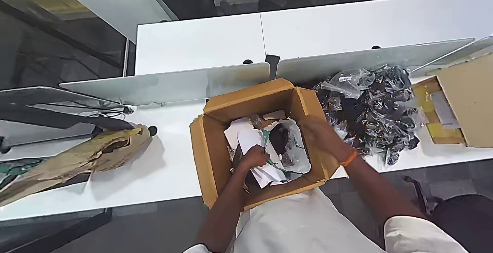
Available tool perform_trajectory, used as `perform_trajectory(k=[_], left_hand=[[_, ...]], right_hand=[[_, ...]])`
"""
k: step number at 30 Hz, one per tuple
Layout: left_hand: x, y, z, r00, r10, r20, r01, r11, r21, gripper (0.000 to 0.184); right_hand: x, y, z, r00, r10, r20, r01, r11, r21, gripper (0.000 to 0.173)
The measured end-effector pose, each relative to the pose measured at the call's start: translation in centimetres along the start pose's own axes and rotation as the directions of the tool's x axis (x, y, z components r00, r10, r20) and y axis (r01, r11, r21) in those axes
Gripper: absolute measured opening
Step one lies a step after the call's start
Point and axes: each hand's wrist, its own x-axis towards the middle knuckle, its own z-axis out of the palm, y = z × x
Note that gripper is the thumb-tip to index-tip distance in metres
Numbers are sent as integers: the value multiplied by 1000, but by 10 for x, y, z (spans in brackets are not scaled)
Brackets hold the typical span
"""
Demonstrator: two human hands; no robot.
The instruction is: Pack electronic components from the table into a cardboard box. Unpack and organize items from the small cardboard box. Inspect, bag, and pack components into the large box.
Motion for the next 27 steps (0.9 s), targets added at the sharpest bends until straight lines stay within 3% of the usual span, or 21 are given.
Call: perform_trajectory(k=[2, 5, 8, 11, 13, 16, 17, 19, 22, 24, 27], left_hand=[[1, 1, -4, 999, 4, 41, -7, 997, 78, 32], [0, 2, -7, 995, 1, 95, -12, 992, 123, 30], [0, 6, -9, 992, -6, 125, -14, 987, 158, 30], [1, 2, -8, 992, -36, 117, 18, 988, 153, 31], [6, -3, -10, 995, -44, 87, 33, 990, 134, 31], [5, -8, -8, 996, -65, 67, 59, 994, 96, 31], [4, -6, -9, 996, -63, 65, 57, 993, 99, 31], [4, 0, -11, 997, -47, 53, 40, 991, 128, 32], [5, 5, -11, 998, -33, 47, 25, 987, 159, 34], [6, 6, -12, 998, -32, 49, 24, 986, 163, 36], [7, 8, -11, 999, -25, 38, 18, 985, 173, 36]], right_hand=[[12, -24, 37, 906, -48, 421, 62, 998, -20, 28], [36, -40, 100, 710, 90, 698, 45, 984, -173, 20], [56, -55, 139, 591, 388, 707, -73, 899, -433, 30], [42, -43, 185, 570, 575, 587, -248, 802, -544, 55], [28, -38, 201, 545, 610, 575, -261, 776, -575, 66], [32, -31, 197, 487, 514, 706, -243, 856, -456, 57], [44, -24, 191, 489, 450, 748, -244, 893, -378, 54], [72, -17, 170, 561, 385, 733, -313, 918, -243, 49], [99, -25, 134, 718, 478, 505, -472, 868, -150, 40], [104, -21, 120, 759, 514, 401, -477, 857, -194, 40], [102, -19, 112, 776, 503, 380, -390, 857, -336, 34]])
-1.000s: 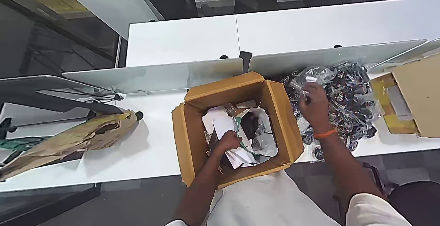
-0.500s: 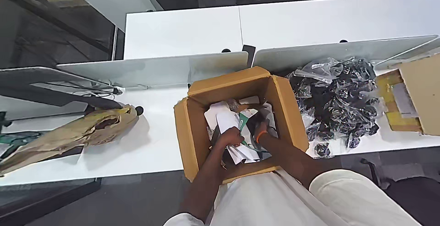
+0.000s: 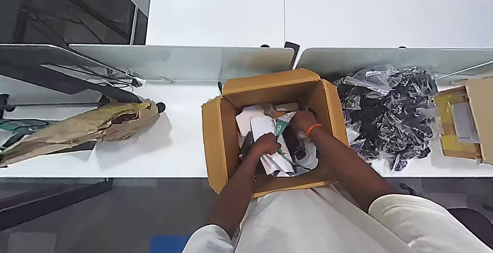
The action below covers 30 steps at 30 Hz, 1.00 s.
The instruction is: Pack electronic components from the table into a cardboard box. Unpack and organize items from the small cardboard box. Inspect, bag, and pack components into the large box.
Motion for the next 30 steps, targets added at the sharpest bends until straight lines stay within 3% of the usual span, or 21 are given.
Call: perform_trajectory(k=[6, 11, 13, 15, 16, 18, 21, 23, 25, 28, 30], left_hand=[[-1, -3, 6, 1000, 4, -29, -5, 999, -42, 36], [-1, 1, 5, 998, 29, -52, -32, 998, -58, 37], [-3, 2, 4, 999, 24, -45, -27, 998, -60, 38], [-3, 3, 2, 999, 22, -42, -24, 998, -52, 38], [-3, 3, 2, 999, 23, -41, -25, 998, -51, 38], [-3, 1, 2, 999, 20, -37, -22, 998, -54, 38], [-2, -2, 4, 998, 33, -47, -36, 997, -63, 38], [-2, -2, 4, 998, 47, -41, -50, 996, -70, 38], [0, -2, 6, 998, 59, -37, -61, 996, -66, 38], [-1, 0, 7, 997, 66, -43, -69, 995, -77, 38], [-4, 2, 8, 996, 73, -52, -77, 993, -89, 39]], right_hand=[[-11, 1, 5, 997, -71, -10, 71, 996, -46, 31], [0, 3, 39, 979, -112, 173, 123, 991, -59, 44], [-11, -1, 62, 917, -205, 342, 253, 962, -102, 45], [-30, -8, 72, 813, -270, 516, 426, 880, -211, 33], [-38, -11, 70, 769, -269, 580, 478, 844, -242, 30], [-44, -10, 54, 746, -256, 614, 491, 836, -247, 32], [-45, 2, 2, 802, -363, 474, 444, 894, -68, 33], [-58, 7, -43, 850, -472, 234, 444, 881, 163, 35], [-70, 10, -76, 864, -503, -29, 475, 793, 381, 37], [-52, 0, -90, 897, -374, -235, 437, 677, 592, 39], [-44, -6, -85, 931, -298, -210, 355, 611, 708, 57]])
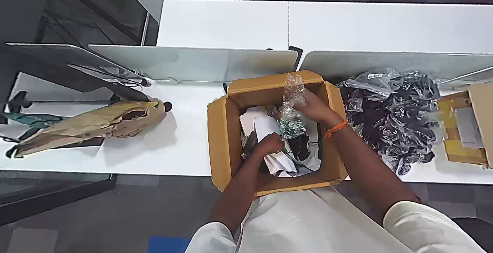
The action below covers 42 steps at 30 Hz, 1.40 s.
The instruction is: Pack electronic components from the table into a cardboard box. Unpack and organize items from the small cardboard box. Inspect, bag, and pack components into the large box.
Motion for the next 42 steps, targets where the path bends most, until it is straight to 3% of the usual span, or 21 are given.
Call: perform_trajectory(k=[3, 5, 7, 8, 10, 11, 13, 15, 17, 19, 21, 23, 25, 27, 28, 31, 33, 36, 38, 40, 42], left_hand=[[0, -4, 3, 998, 58, 7, -58, 998, -5, 42], [4, -10, 7, 990, 133, -37, -134, 991, -27, 42], [7, -11, 10, 983, 172, -63, -174, 985, -23, 41], [8, -11, 11, 981, 183, -69, -185, 982, -29, 41], [9, -9, 13, 976, 204, -74, -208, 977, -54, 38], [9, -8, 13, 973, 219, -76, -225, 971, -77, 38], [3, -6, 6, 977, 193, -87, -204, 970, -134, 42], [-11, -1, -8, 984, -5, -176, -12, 995, -97, 54], [-25, 2, -20, 905, -242, -349, 256, 967, -5, 64], [-27, -8, -18, 840, -320, -439, 369, 929, 31, 69], [-19, -20, -7, 847, -328, -419, 375, 927, 31, 78], [-8, -18, 4, 903, -299, -310, 302, 952, -39, 82], [12, -14, 15, 961, -166, -220, 101, 955, -279, 62], [19, -8, 17, 983, 15, -185, -116, 829, -547, 51], [19, -8, 14, 978, 81, -192, -184, 761, -621, 50], [14, -11, -6, 955, 146, -258, -281, 723, -631, 41], [11, -14, -23, 917, 110, -383, -293, 838, -461, 29], [1, -21, -27, 900, 60, -433, -68, 998, -3, 26], [1, -28, -18, 941, 49, -335, 48, 960, 275, 40], [1, -30, -9, 976, -12, -219, 103, 907, 408, 65], [-6, -26, 0, 994, -90, -67, 111, 858, 501, 66]], right_hand=[[1, 2, 11, 991, 122, 57, -130, 979, 155, 94], [0, 7, 15, 991, 131, 5, -131, 989, 72, 103], [-18, 4, 16, 990, 133, -46, -137, 983, -123, 93], [-35, 2, 18, 989, 131, -64, -142, 965, -222, 77], [-42, 15, 29, 991, 133, 9, -115, 880, -460, 48], [-41, 24, 37, 977, 189, 98, -103, 821, -561, 48], [-51, 42, 60, 908, 331, 255, -81, 738, -670, 61], [-69, 61, 89, 850, 430, 305, -80, 676, -732, 82], [-87, 79, 113, 833, 470, 292, -83, 627, -774, 86], [-99, 90, 127, 832, 481, 277, -91, 611, -786, 86], [-100, 90, 129, 849, 466, 249, -129, 640, -758, 99], [-93, 84, 127, 872, 448, 194, -197, 687, -699, 125], [-79, 85, 124, 907, 406, 116, -238, 719, -653, 135], [-64, 95, 121, 926, 371, 65, -256, 747, -613, 118], [-56, 98, 117, 933, 357, 44, -258, 749, -611, 98], [-41, 82, 90, 954, 298, -30, -256, 759, -599, 39], [-31, 65, 67, 969, 220, -110, -242, 764, -599, 23], [-35, 33, 45, 984, 79, -162, -165, 757, -633, 11], [-43, 16, 41, 991, -36, -131, -60, 747, -662, 5], [-46, 6, 45, 992, -99, -85, 11, 713, -701, 8], [-45, 0, 50, 994, -75, -78, -2, 705, -709, 13]])
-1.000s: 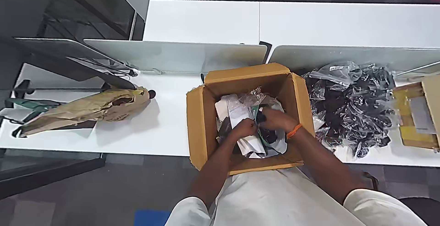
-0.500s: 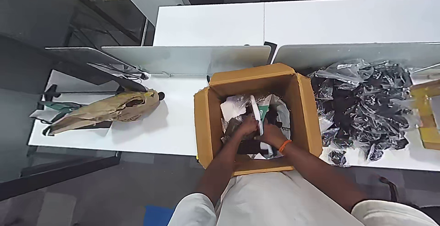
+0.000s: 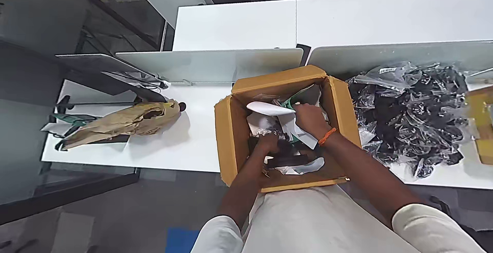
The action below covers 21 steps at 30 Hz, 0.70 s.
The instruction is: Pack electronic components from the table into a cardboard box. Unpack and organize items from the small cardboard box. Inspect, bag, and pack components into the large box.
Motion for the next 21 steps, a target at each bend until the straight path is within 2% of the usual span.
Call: perform_trajectory(k=[3, 7, 8, 11, 12, 14, 16, 18, 19, 21], left_hand=[[-32, 25, 11, 978, 37, 207, -62, 992, 114, 48], [-66, 36, 22, 942, 55, 331, -82, 994, 69, 45], [-64, 33, 25, 939, 72, 337, -101, 992, 70, 47], [-61, 30, 30, 939, 81, 336, -109, 992, 66, 55], [-61, 32, 30, 942, 81, 326, -106, 993, 60, 58], [-58, 33, 34, 943, 92, 320, -126, 988, 88, 68], [-56, 36, 36, 944, 110, 312, -154, 981, 120, 74], [-60, 38, 41, 952, 114, 286, -158, 978, 136, 79], [-63, 38, 44, 957, 111, 269, -153, 978, 140, 80], [-73, 39, 46, 964, 109, 242, -146, 979, 140, 71]], right_hand=[[12, 13, 19, 997, 70, 31, -69, 997, -16, 18], [23, 38, 41, 990, 139, 4, -139, 990, -19, 21], [22, 38, 38, 990, 140, -28, -141, 990, -21, 29], [22, 24, 22, 988, 86, -130, -87, 996, -4, 69], [23, 14, 17, 986, 61, -156, -61, 998, 7, 72], [19, -8, 16, 985, -32, -170, 40, 998, 43, 57], [14, -26, 39, 979, -191, -65, 198, 973, 120, 37], [19, -35, 83, 917, -351, 188, 309, 925, 220, 32], [23, -36, 110, 864, -395, 312, 345, 916, 204, 36], [26, -31, 161, 802, -385, 457, 398, 915, 72, 64]])
